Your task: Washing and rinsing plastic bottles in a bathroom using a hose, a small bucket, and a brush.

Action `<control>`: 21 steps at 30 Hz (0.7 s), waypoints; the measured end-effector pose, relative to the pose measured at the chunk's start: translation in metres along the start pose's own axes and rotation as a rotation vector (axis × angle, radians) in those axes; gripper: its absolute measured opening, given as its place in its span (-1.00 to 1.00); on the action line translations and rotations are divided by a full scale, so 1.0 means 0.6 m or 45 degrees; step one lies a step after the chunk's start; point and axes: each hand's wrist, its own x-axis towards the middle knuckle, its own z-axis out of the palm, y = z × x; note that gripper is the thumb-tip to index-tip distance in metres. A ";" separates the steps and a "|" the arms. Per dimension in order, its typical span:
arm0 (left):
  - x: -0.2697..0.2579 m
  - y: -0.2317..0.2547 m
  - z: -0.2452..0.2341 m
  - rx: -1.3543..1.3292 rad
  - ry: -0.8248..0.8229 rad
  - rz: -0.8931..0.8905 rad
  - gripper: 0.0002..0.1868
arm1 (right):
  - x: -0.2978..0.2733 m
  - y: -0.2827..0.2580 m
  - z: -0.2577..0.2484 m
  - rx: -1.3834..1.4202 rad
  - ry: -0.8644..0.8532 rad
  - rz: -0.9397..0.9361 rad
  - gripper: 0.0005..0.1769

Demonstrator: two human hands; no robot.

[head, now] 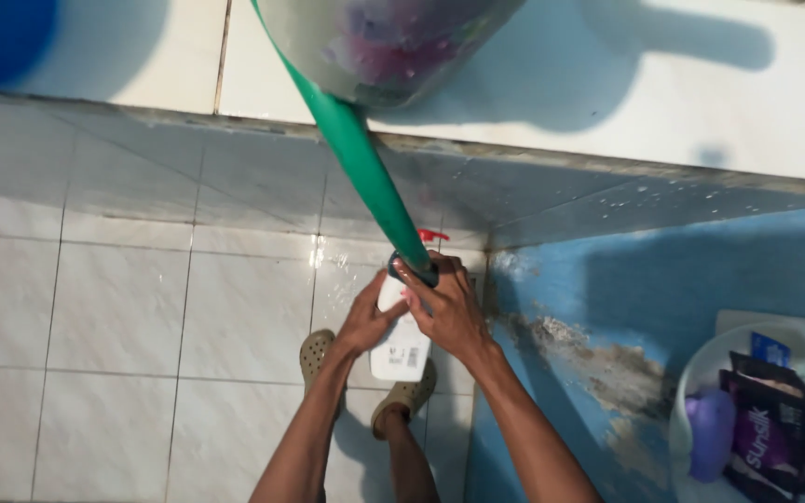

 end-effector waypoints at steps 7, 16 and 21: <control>-0.031 0.005 -0.001 -0.033 -0.002 -0.116 -0.34 | -0.010 -0.008 -0.027 -0.042 -0.048 -0.038 -0.47; -0.019 0.005 -0.030 0.033 -0.089 -0.137 -0.40 | 0.011 -0.013 0.024 -0.048 -0.049 -0.020 -0.47; -0.029 -0.009 -0.048 -0.073 -0.060 -0.155 -0.29 | 0.010 -0.039 -0.008 0.146 -0.079 0.031 -0.44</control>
